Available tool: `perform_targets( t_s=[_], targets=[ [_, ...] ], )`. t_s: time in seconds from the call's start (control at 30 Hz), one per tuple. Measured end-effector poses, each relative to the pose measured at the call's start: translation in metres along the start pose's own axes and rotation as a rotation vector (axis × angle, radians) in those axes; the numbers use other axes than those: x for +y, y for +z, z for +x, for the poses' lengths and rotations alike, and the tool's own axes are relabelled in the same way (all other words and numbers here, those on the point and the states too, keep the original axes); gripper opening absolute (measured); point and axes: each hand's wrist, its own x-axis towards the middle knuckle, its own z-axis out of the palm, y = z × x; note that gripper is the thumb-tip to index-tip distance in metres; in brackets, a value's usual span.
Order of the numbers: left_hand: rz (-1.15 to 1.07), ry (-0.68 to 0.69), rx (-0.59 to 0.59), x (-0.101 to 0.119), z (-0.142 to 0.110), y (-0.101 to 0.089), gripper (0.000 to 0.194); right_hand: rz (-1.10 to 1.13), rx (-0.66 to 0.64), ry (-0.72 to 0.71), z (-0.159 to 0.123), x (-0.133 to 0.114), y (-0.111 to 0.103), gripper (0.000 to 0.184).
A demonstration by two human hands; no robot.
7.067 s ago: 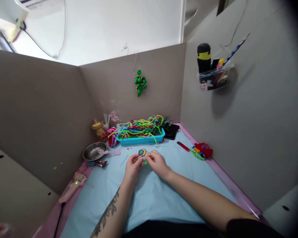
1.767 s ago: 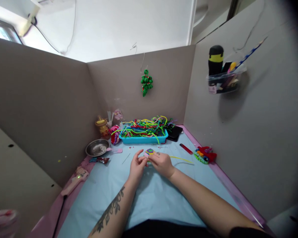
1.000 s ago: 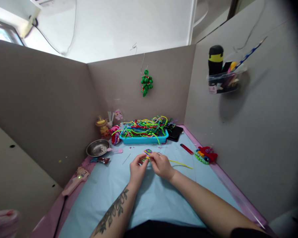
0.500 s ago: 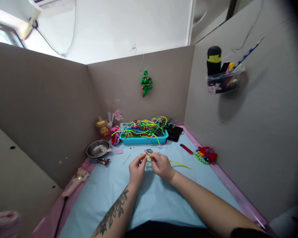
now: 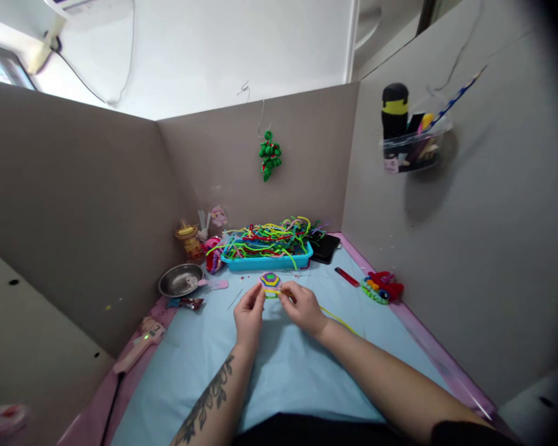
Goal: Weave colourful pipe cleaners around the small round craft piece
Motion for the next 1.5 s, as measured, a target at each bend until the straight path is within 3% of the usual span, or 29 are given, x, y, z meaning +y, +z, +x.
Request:
perform_targets(
  t_s=[0.17, 0.37, 0.53, 0.83, 1.03, 1.17, 1.3, 1.5],
  targets=[
    [-0.033, -0.049, 0.01, 0.0, 0.002, 0.0, 0.04, 0.211, -0.016, 0.234, 0.008, 0.004, 0.003, 0.01],
    [-0.053, -0.071, -0.044, 0.0, 0.003, 0.002, 0.04, 0.592, -0.156, 0.503, 0.015, 0.014, 0.002, 0.019],
    [-0.061, -0.075, -0.121, -0.002, 0.004, 0.003, 0.048, 0.712, -0.098, 0.621, 0.017, 0.016, 0.002, 0.018],
    [-0.123, -0.16, -0.15, -0.006, 0.008, 0.004, 0.073, 0.661, -0.049, 0.57, 0.012, 0.013, 0.009, 0.017],
    [-0.095, -0.191, 0.024, -0.013, 0.013, -0.002, 0.057, 0.616, 0.059, 0.584, 0.01, 0.019, 0.012, 0.018],
    [-0.171, -0.309, -0.067, -0.016, 0.008, 0.005, 0.065, 0.589, 0.141, 0.561, 0.011, 0.022, 0.011, 0.02],
    [-0.44, -0.338, -0.179, -0.012, 0.005, 0.011, 0.086, 0.557, 0.151, 0.518, 0.009, 0.015, 0.013, 0.017],
    [-0.473, -0.309, -0.119, -0.006, 0.007, 0.009, 0.097, 0.404, 0.097, 0.411, 0.002, 0.004, 0.023, 0.01]
  ],
)
